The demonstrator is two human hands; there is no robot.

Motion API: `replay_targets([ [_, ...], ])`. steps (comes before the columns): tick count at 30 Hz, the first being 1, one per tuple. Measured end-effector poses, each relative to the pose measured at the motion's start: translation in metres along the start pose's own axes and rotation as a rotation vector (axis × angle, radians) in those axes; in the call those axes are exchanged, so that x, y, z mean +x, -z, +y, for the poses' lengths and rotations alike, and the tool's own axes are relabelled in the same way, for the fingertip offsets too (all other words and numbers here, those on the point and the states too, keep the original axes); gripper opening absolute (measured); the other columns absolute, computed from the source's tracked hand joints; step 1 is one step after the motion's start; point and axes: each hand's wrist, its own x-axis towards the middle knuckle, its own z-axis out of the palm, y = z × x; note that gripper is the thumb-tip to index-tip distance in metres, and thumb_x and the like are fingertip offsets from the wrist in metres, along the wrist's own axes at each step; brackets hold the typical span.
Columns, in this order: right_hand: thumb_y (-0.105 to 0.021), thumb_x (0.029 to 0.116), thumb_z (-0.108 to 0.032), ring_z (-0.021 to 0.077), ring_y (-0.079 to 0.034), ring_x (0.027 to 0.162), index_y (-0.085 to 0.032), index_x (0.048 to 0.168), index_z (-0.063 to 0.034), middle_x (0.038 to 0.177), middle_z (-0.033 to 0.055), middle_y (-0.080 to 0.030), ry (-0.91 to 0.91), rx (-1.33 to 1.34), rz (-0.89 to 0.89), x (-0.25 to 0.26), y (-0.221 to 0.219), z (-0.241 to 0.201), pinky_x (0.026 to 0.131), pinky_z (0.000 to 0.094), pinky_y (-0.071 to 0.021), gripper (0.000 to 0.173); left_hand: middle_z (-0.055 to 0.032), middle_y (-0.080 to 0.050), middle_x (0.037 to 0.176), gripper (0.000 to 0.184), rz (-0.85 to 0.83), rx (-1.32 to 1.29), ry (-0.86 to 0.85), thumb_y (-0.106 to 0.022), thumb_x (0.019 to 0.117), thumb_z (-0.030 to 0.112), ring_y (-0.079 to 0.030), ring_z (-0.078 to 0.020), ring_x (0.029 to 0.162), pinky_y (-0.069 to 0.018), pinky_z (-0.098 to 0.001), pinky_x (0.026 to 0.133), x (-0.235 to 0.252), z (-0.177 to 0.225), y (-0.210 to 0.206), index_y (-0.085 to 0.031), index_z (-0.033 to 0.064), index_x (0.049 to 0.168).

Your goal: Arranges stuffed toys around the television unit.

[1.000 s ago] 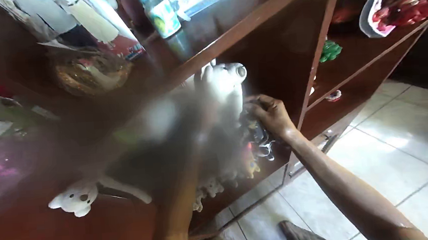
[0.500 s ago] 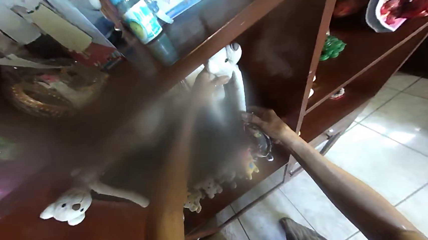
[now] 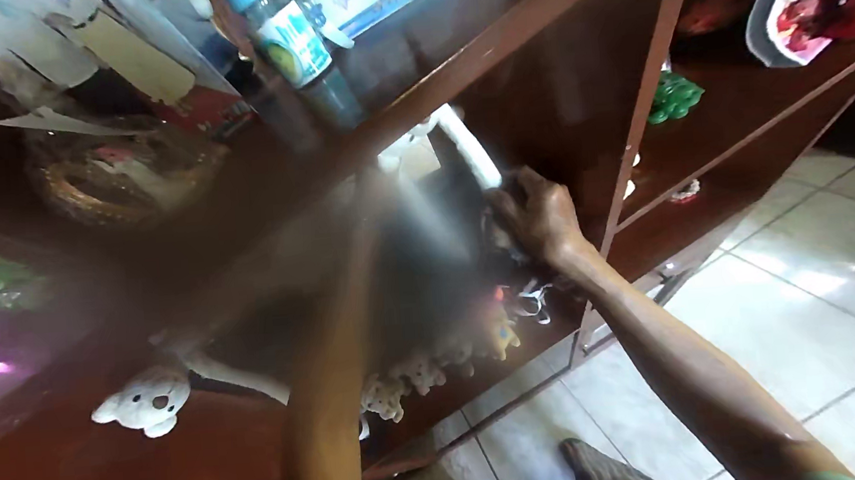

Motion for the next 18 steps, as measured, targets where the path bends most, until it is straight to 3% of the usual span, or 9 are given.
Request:
replay_targets([
  [2,-0.066,0.1001,-0.019,0.0092,-0.060,0.058,-0.069,0.109,-0.0072,0.075,0.0014,-0.067,-0.159,0.326,-0.101,-0.010,0.003,0.003,0.055,0.0290,-0.0524,0.015,-0.0254,-0.061,0.129,0.051,-0.078,-0.130,0.004,-0.072,0.0926,0.010,-0.059,-0.0254,0.123,-0.0450,-0.0364,0.108,0.002,-0.004,-0.006,-0.053,-0.0115,0.134],
  [4,-0.059,0.1003,-0.010,0.0024,-0.055,0.052,-0.069,0.098,-0.0100,0.067,-0.0042,-0.062,-0.347,0.711,-0.187,-0.022,0.011,0.001,0.050,0.0194,-0.0500,0.010,-0.0171,-0.065,0.125,0.054,-0.169,-0.292,0.054,-0.078,0.0885,0.016,-0.063,-0.0183,0.117,-0.0512,-0.0359,0.104,0.004,0.001,-0.007,-0.056,-0.0043,0.133],
  [7,-0.058,0.0960,-0.016,0.0005,-0.057,0.052,-0.072,0.088,-0.0158,0.063,-0.0049,-0.064,-0.395,0.903,-0.266,-0.034,0.031,-0.001,0.050,0.0170,-0.0519,0.016,-0.0139,-0.063,0.127,0.057,-0.216,-0.417,0.123,-0.077,0.0888,0.017,-0.062,-0.0143,0.116,-0.0518,-0.0340,0.102,-0.013,0.016,0.005,-0.053,-0.0006,0.137],
  [12,-0.071,0.0908,-0.030,-0.0036,-0.058,0.053,-0.076,0.090,-0.0209,0.065,-0.0080,-0.066,-0.224,0.938,-0.402,-0.050,0.052,0.001,0.051,0.0124,-0.0508,0.010,-0.0057,-0.064,0.122,0.059,-0.233,-0.434,0.117,-0.071,0.0902,0.026,-0.063,-0.0061,0.109,-0.0538,-0.0274,0.097,-0.058,0.037,0.032,-0.049,0.0019,0.140],
  [15,-0.074,0.0915,-0.035,-0.0055,-0.060,0.059,-0.076,0.097,-0.0234,0.073,-0.0103,-0.069,-0.176,0.953,-0.463,-0.069,0.059,0.001,0.056,0.0112,-0.0518,0.014,-0.0020,-0.067,0.104,0.033,-0.345,-0.445,0.308,-0.063,0.0990,0.025,-0.065,-0.0067,0.090,-0.0557,-0.0283,0.081,-0.094,0.055,0.054,-0.058,0.0071,0.126],
  [18,-0.072,0.0942,-0.038,-0.0064,-0.060,0.061,-0.075,0.115,-0.0248,0.081,-0.0111,-0.071,-0.213,0.934,-0.444,-0.091,0.069,0.010,0.056,0.0100,-0.0515,0.025,0.0016,-0.066,0.088,0.013,-0.371,-0.580,0.444,-0.054,0.1017,0.015,-0.064,-0.0043,0.077,-0.0558,-0.0245,0.069,-0.124,0.060,0.056,-0.060,0.0099,0.112],
])
